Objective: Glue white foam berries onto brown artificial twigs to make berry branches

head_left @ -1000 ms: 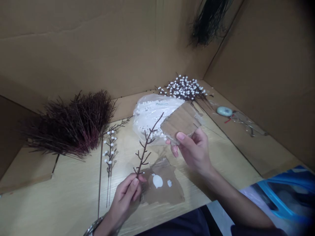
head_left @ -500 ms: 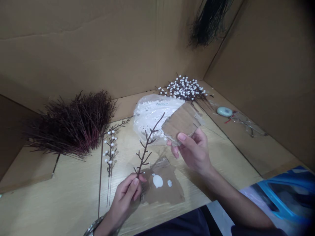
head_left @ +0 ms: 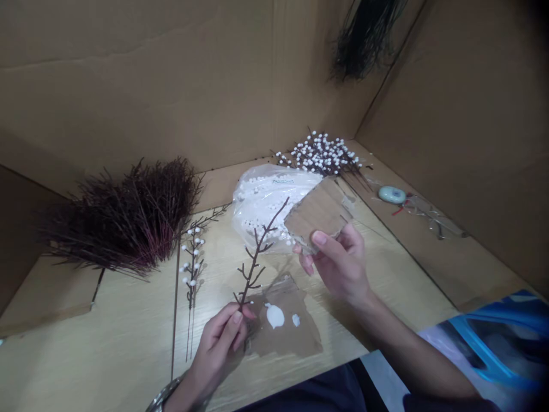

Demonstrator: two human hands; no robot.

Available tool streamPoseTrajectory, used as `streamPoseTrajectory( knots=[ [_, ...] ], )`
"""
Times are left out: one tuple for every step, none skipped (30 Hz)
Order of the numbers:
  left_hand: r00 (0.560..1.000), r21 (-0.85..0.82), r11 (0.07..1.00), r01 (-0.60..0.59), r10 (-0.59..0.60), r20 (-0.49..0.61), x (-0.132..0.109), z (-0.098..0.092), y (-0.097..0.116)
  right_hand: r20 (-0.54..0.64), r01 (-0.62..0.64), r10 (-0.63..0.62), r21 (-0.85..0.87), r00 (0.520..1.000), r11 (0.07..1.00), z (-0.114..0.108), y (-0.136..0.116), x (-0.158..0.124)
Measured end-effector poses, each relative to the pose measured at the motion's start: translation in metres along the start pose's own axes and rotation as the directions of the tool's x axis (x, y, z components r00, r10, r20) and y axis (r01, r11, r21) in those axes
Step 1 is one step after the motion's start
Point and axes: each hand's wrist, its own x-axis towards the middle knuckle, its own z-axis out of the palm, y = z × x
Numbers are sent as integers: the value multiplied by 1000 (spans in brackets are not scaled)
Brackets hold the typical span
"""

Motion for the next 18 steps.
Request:
streamPoseTrajectory(
  knots=[
    [1000, -4, 1000, 0, 0, -1, 0, 0, 0, -3, 3, -3, 1, 1000, 1000, 0, 0, 0],
    [1000, -7, 1000, 0, 0, -2, 0, 0, 0, -9, 7, -7, 1, 1000, 1000, 1, -1, 0],
    [1000, -8, 1000, 2, -2, -2, 0, 0, 0, -17, 11, -11, 0, 1000, 1000, 1, -1, 0],
    [1000, -8, 1000, 2, -2, -4, 0, 0, 0, -25, 14, -14, 0, 1000, 1000, 1, -1, 0],
    [1000, -8, 1000, 1, -1, -6, 0, 0, 0, -32, 15, -15, 0, 999, 1000, 1, -1, 1],
    [1000, -9, 1000, -1, 1, -9, 0, 0, 0, -34, 13, -13, 2, 999, 1000, 1, -1, 1],
    [1000, -11, 1000, -5, 4, -12, 0, 0, 0, -32, 14, -14, 5, 999, 1000, 1, -1, 1],
    [1000, -13, 1000, -8, 8, -8, 0, 0, 0, -28, 16, -16, 10, 999, 1000, 1, -1, 2],
    [1000, -14, 1000, -11, 11, -4, 0, 0, 0, -22, 18, -18, 14, 1000, 1000, 1, -1, 2],
    [1000, -16, 1000, -13, 13, 0, 1, 0, 0, -19, 19, -18, 17, 1000, 1000, 1, -1, 2],
    [1000, -17, 1000, -15, 15, 3, 1, 0, 0, -20, 16, -16, 19, 1000, 1000, 1, -1, 2],
    [1000, -17, 1000, -15, 15, 2, 1, 0, -1, -24, 9, -9, 18, 1000, 1000, 1, -1, 2],
    [1000, -19, 1000, -14, 14, 0, 1, 0, -1, -30, -2, 2, 15, 1000, 1000, 1, -1, 1],
    [1000, -22, 1000, -15, 14, -3, 1, 0, -2, -36, -16, 16, 9, 999, 1000, 0, -2, 1],
    [1000, -26, 1000, -15, 15, -8, 1, 0, -2, -41, -30, 30, 4, 999, 1000, 0, -3, 1],
    [1000, -28, 999, -16, 16, -9, 1, 0, -3, -44, -44, 44, 2, 998, 999, -1, -3, 0],
    [1000, -29, 999, -18, 18, -9, 1, 0, -3, -44, -61, 61, 5, 997, 998, -1, -4, 0],
    [1000, -26, 999, -20, 20, -10, 1, 0, -4, -43, -80, 81, 13, 996, 997, -2, -5, 0]
  ],
)
